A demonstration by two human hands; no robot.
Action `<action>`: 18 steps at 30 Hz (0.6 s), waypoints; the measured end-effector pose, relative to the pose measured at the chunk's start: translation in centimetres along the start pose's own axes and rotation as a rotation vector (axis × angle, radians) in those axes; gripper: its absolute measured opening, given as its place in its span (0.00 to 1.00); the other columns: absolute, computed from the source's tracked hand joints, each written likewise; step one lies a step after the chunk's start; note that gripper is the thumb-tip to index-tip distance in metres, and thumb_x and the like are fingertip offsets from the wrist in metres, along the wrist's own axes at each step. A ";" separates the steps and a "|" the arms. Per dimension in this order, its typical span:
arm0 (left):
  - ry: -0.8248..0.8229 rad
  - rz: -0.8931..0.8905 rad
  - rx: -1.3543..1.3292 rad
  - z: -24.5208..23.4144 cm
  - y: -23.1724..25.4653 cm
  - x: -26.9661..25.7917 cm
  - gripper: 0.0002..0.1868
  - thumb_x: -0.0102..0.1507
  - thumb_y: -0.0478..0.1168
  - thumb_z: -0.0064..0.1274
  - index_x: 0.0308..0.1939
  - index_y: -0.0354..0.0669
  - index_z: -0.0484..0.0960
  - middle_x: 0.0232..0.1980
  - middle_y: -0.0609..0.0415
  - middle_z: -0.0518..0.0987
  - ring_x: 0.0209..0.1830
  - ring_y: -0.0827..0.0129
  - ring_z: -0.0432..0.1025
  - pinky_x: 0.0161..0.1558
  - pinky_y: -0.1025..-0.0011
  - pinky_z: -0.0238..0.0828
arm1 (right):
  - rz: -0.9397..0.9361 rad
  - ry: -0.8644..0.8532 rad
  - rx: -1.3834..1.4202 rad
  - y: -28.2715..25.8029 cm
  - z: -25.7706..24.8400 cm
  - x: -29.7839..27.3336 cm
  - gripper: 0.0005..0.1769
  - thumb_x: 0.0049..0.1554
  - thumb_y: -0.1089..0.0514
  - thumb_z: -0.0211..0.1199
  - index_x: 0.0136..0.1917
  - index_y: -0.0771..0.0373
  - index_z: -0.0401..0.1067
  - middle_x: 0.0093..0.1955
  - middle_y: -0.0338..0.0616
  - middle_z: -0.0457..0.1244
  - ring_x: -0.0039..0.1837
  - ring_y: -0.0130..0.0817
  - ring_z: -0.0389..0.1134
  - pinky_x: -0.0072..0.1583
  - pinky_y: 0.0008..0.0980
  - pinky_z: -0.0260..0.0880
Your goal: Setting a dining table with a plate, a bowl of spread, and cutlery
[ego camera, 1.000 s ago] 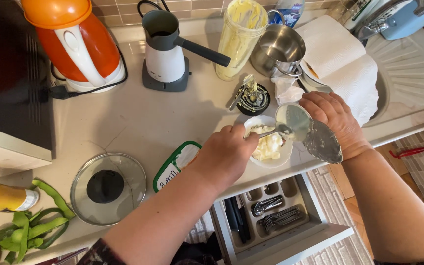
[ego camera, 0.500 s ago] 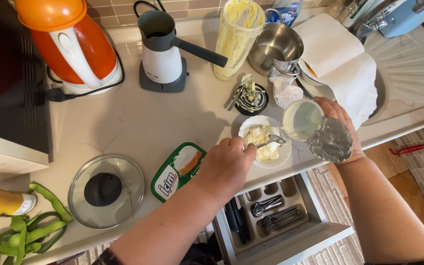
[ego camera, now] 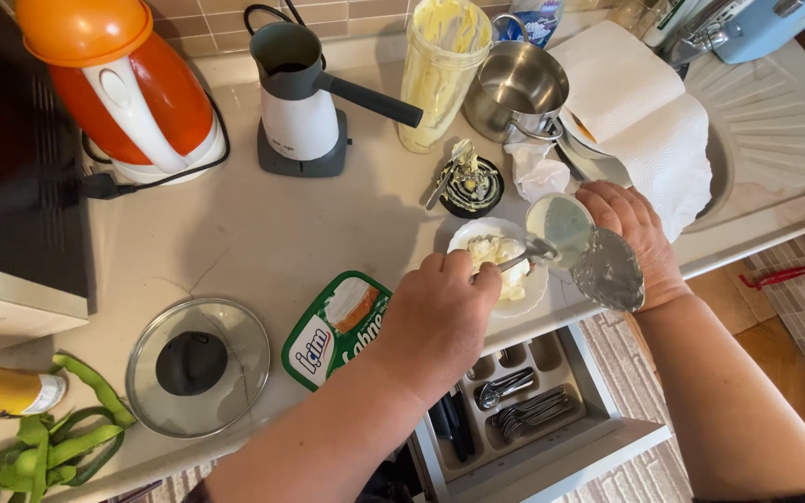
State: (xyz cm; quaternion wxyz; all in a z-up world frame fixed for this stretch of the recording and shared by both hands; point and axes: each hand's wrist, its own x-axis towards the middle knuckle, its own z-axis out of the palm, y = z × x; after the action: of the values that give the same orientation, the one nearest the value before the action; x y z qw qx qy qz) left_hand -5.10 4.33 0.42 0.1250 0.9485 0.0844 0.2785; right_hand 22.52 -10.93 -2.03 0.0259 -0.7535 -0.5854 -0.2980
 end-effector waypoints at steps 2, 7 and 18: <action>0.092 0.015 0.048 1.6 0.1 -0.3 0.13 0.60 0.34 0.46 0.46 0.39 0.81 0.31 0.49 0.70 0.31 0.55 0.73 0.23 0.61 0.67 | -0.010 0.028 0.028 -0.7 -0.2 0.3 0.35 0.58 0.49 0.60 0.77 0.50 0.60 0.71 0.40 0.61 0.72 0.44 0.66 0.74 0.47 0.65; 0.064 0.020 0.022 1.3 -0.6 -1.0 0.13 0.59 0.33 0.46 0.46 0.38 0.82 0.31 0.47 0.72 0.29 0.55 0.73 0.22 0.61 0.67 | -0.012 0.041 0.029 -0.4 -0.4 0.5 0.34 0.59 0.49 0.60 0.77 0.51 0.60 0.71 0.41 0.62 0.71 0.44 0.66 0.73 0.48 0.66; -0.039 -0.043 -0.016 0.6 -1.0 -0.6 0.15 0.61 0.32 0.44 0.49 0.38 0.80 0.32 0.47 0.72 0.31 0.56 0.74 0.23 0.62 0.70 | 0.057 -0.026 0.028 0.0 -0.9 0.0 0.35 0.59 0.50 0.59 0.78 0.51 0.57 0.73 0.41 0.60 0.73 0.44 0.64 0.75 0.47 0.65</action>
State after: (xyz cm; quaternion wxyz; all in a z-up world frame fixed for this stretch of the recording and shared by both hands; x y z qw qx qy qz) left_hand -5.40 5.05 -0.69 0.1401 0.9507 0.1003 0.2578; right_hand 22.09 -11.30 -1.30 0.0372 -0.7733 -0.5680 -0.2793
